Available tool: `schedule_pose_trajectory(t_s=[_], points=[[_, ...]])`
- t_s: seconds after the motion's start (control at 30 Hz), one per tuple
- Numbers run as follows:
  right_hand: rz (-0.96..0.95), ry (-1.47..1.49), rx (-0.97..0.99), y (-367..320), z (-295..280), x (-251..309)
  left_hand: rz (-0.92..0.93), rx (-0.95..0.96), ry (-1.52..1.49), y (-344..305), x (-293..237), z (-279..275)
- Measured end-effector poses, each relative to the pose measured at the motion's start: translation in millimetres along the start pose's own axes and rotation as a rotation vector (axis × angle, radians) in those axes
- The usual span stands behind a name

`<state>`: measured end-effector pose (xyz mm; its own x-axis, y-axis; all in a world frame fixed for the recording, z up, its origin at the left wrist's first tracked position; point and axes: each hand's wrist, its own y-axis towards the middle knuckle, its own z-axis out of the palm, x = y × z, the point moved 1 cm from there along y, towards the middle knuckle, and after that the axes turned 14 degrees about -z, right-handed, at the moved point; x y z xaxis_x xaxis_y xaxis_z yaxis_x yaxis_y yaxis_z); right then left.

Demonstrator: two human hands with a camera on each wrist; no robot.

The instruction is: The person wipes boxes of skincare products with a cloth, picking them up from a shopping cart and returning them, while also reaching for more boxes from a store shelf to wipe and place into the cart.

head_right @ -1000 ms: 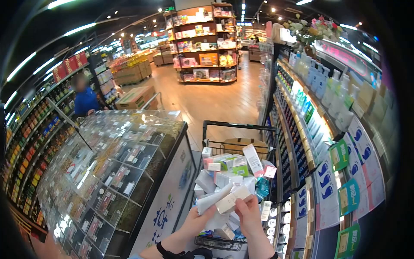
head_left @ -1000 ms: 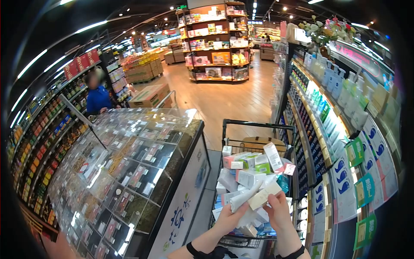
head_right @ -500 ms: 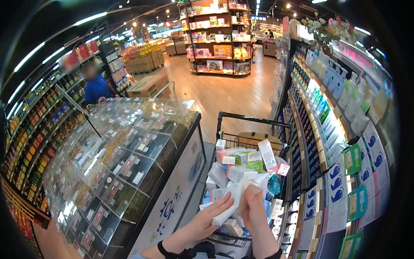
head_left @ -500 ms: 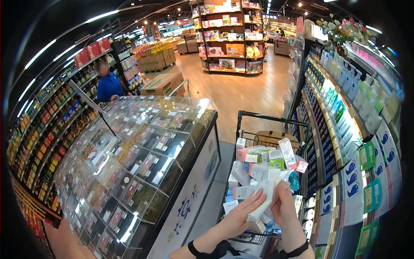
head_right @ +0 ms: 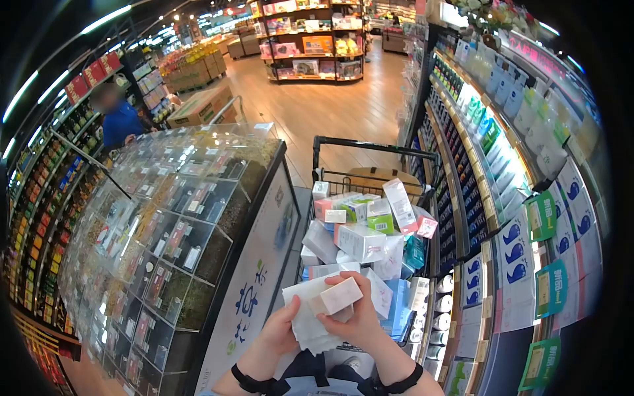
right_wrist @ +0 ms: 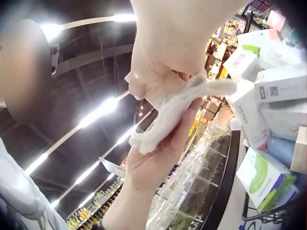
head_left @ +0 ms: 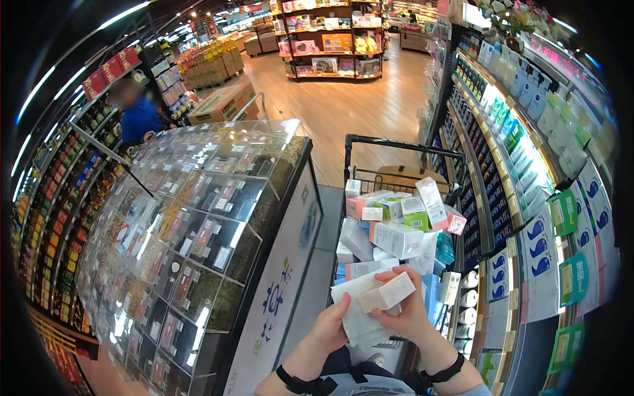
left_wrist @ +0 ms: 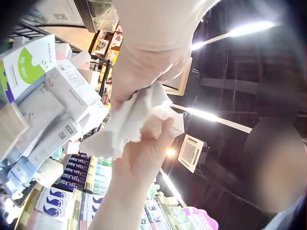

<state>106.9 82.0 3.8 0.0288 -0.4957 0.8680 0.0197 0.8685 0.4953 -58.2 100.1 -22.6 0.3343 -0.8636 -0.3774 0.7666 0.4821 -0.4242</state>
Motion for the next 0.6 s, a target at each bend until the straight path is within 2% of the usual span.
schedule_pose_trajectory(t_s=[0.1, 0.23, 0.3, 0.33, 0.37, 0.4, 0.47, 0.5, 0.53, 0.57, 0.6], points=[[-0.003, -0.163, 0.015, -4.1, -11.0, -1.6, -0.061, -0.01, -0.011, -1.5, 3.0, -1.1], [-0.005, -0.219, -0.166, -10.7, -33.0, -6.4, -0.061, 0.079, 0.029, 2.7, 0.3, 6.5], [0.021, -0.253, -0.247, -18.4, -42.3, 1.6, 0.098, -0.055, 0.102, 7.9, -1.6, 5.2], [0.158, -0.315, -0.149, -21.8, -45.3, 7.1, 0.054, -0.041, 0.121, 9.4, 0.2, 12.5], [0.299, -0.368, -0.052, -27.0, -46.5, 11.3, 0.18, -0.124, 0.261, 9.2, -1.6, 26.0], [0.316, -0.377, -0.095, -33.2, -44.8, 10.9, 0.309, -0.203, 0.402, 9.8, -0.2, 34.7], [0.13, -0.171, -0.009, -39.7, -39.6, 5.1, 0.236, -0.183, 0.52, 21.2, 12.5, 28.4], [0.135, -0.178, -0.041, -40.8, -42.1, 9.1, 0.207, -0.178, 0.62, 25.7, 17.0, 30.5], [0.044, -0.35, -0.068, -39.6, -45.8, 15.9, 0.292, -0.141, 0.723, 29.9, 21.3, 38.6], [-0.045, -0.522, -0.089, -39.5, -50.8, 20.8, 0.273, -0.13, 0.736, 30.6, 23.1, 43.8], [-0.07, -0.516, -0.134, -42.5, -57.2, 18.8, 0.211, -0.133, 0.7, 30.7, 24.4, 47.3]])
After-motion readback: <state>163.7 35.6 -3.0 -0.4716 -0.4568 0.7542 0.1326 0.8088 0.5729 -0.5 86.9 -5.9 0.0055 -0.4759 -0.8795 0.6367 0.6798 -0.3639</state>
